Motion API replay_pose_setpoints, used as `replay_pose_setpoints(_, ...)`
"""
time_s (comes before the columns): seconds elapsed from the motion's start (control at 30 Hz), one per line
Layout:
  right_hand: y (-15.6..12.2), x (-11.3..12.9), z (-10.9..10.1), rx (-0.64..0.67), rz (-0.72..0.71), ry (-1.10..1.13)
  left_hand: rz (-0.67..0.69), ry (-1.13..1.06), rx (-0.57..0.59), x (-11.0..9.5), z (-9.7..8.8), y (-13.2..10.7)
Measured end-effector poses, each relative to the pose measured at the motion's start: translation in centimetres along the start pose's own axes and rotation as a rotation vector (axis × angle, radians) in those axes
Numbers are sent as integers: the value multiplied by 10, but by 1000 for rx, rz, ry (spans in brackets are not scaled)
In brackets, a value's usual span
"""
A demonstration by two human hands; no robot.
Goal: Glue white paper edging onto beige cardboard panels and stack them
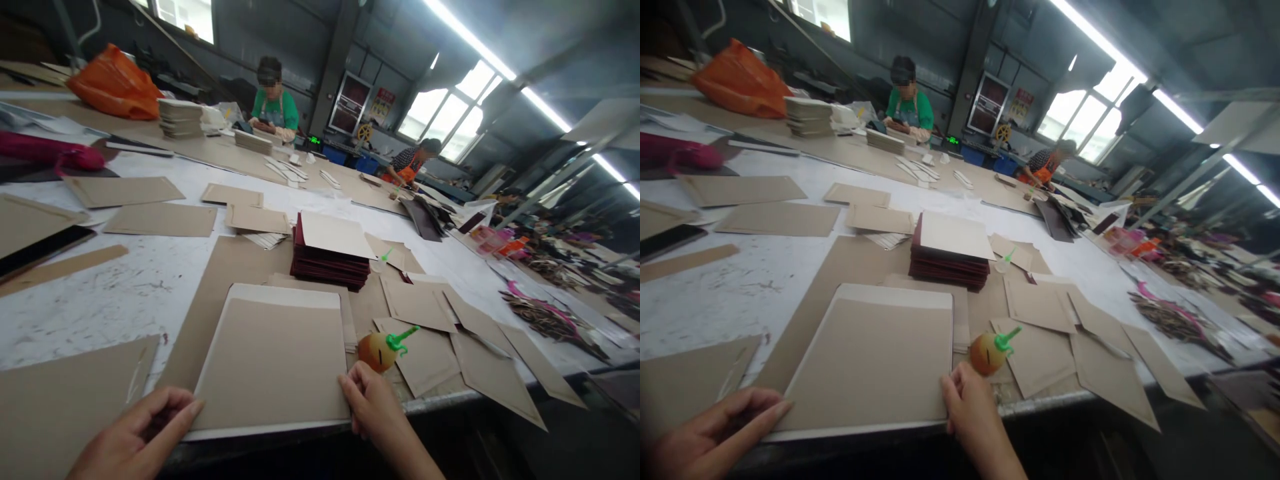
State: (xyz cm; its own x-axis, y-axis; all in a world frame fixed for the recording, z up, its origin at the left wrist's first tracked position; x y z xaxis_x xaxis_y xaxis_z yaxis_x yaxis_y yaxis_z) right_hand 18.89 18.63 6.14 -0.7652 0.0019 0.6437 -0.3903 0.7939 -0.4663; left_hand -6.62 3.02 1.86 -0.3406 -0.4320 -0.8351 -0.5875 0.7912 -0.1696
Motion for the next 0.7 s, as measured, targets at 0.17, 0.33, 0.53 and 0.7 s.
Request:
replay_pose_setpoints(0.17, 4, -10, 3, -11, -7, -74, -13, -35, 147, -22, -10, -1)
replay_pose_setpoints(0.33, 3, -11, 3, -46, -53, -128, -18, -56, 118, -30, -10, -6)
replay_pose_setpoints(0.53, 3, -8, 2, -44, -14, -162, 16, -30, 71, -27, -8, -9)
replay_pose_setpoints(0.7, 2, -3, 0, -14, 6, -178, 80, -16, 17, -33, -11, -11)
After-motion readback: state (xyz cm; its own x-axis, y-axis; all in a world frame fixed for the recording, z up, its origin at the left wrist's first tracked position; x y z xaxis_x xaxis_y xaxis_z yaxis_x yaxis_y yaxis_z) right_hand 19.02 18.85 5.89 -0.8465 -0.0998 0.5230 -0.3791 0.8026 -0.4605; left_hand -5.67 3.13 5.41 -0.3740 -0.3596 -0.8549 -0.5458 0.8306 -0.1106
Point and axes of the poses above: each hand's wrist, its own y-axis towards the middle knuckle, its own z-axis out of the palm, x = y × z, the point moved 2 cm from there along y, towards the middle knuckle, and after that the axes turned 7 degrees about x, right-handed, at the moved point
